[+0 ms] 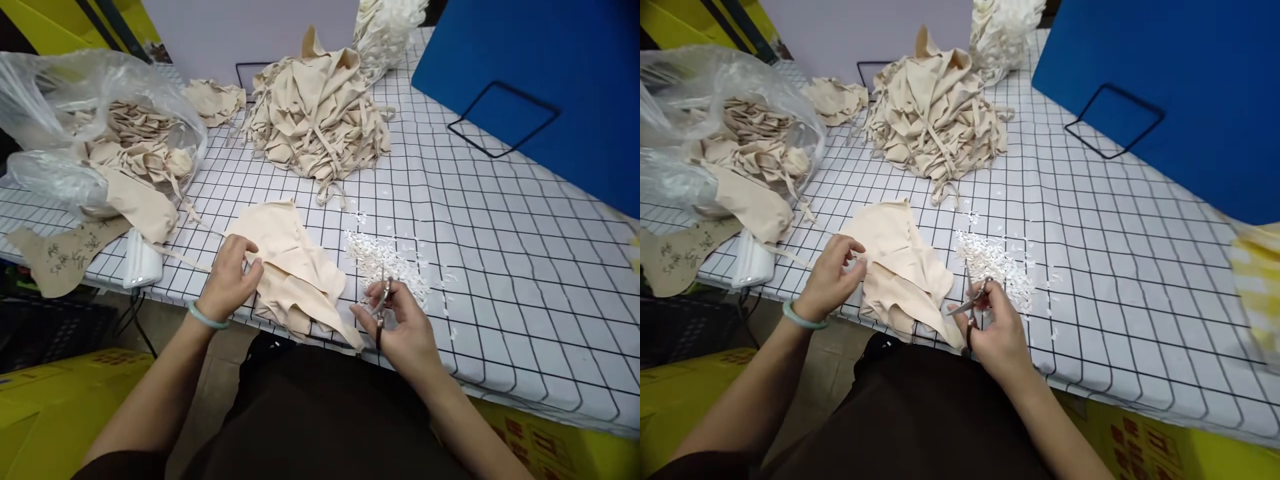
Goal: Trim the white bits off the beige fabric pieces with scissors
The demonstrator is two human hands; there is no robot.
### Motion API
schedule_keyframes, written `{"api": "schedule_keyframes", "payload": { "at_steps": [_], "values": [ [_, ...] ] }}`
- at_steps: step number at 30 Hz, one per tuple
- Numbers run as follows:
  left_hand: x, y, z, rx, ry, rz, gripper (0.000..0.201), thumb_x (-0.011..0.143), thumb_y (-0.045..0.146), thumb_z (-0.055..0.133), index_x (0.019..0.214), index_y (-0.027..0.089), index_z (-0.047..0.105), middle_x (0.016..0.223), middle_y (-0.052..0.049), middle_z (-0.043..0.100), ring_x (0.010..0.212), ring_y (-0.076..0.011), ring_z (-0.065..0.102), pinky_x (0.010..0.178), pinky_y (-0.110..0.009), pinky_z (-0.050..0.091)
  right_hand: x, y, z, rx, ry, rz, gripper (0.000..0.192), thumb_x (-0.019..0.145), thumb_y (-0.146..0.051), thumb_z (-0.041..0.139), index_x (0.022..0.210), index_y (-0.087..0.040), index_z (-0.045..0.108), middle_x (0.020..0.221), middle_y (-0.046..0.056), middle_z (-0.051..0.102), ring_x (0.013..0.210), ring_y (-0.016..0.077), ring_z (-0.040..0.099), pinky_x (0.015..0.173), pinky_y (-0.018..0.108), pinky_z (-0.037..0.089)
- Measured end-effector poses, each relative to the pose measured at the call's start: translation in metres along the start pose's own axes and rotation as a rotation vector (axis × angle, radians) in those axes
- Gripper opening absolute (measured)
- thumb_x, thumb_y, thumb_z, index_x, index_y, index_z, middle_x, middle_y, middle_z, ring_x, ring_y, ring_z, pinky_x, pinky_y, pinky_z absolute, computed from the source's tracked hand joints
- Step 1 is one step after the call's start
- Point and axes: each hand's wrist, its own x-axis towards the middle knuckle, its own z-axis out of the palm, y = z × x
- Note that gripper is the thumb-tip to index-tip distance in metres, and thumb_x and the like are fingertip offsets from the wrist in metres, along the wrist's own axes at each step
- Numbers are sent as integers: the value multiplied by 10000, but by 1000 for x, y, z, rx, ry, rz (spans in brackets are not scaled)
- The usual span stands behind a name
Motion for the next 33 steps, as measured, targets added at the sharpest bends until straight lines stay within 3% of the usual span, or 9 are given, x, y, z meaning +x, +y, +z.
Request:
{"api": "schedule_keyframes", "payload": {
  "at_steps": [4,7,10,13,16,21,25,29,33],
  "values": [
    [4,-8,-4,-10,-209,21,62,861,208,577,810,176,564,839,-43,566,826,-211,524,761,-368,455,13,-24,25,-45,-92,-147,320,799,-415,741,943,-239,515,891,35,603,764,194,563,693,325,485],
    [15,6,-3,-306,-62,87,108,909,209,550,805,177,559,815,-31,564,777,-174,540,717,-321,472,27,-41,43,-64,-202,-209,348,760,-374,760,947,-234,502,895,37,607,745,195,565,643,309,465],
    [25,9,1,-566,68,77,111,953,251,535,1001,167,591,968,-72,629,886,-176,626,792,-321,536,40,-46,54,5,-235,-168,186,776,-231,645,880,-233,492,812,1,587,677,165,549,604,282,437],
    [29,-8,11,-372,-54,104,226,979,210,446,1142,156,593,1127,-110,667,1057,-197,649,929,-369,550,47,-40,54,100,-141,-80,165,732,-178,599,851,-235,499,728,-33,548,630,147,522,578,264,418],
    [40,-40,15,-120,-174,130,240,909,123,488,1082,157,651,1184,-105,690,1162,-231,626,1046,-432,504,44,-28,47,188,-81,-24,205,716,-184,614,889,-239,519,745,-30,555,659,154,538,584,267,428],
    [73,-78,-8,43,-25,23,204,857,59,475,949,86,656,1163,-162,655,1179,-321,589,1095,-535,408,34,-15,44,229,-76,53,231,712,-201,638,913,-238,529,775,-20,561,703,170,566,625,285,455],
    [53,-50,-15,107,58,8,106,892,162,516,879,131,617,1020,-123,634,1040,-278,597,985,-465,462,33,-14,45,232,-61,74,215,717,-221,642,887,-241,512,791,-15,563,719,173,567,649,291,459],
    [4,-4,-6,28,-316,67,285,838,366,652,649,192,528,689,-26,560,682,-196,540,663,-333,479,37,-19,41,233,-69,81,199,721,-225,644,852,-241,495,803,-12,558,714,169,557,636,289,452],
    [-15,23,-16,-355,-384,-13,297,926,372,564,717,167,619,755,-44,597,739,-183,569,677,-306,484,38,-31,42,202,-69,-40,226,775,-239,647,942,-249,495,1013,42,590,888,206,588,755,341,498]
  ]
}}
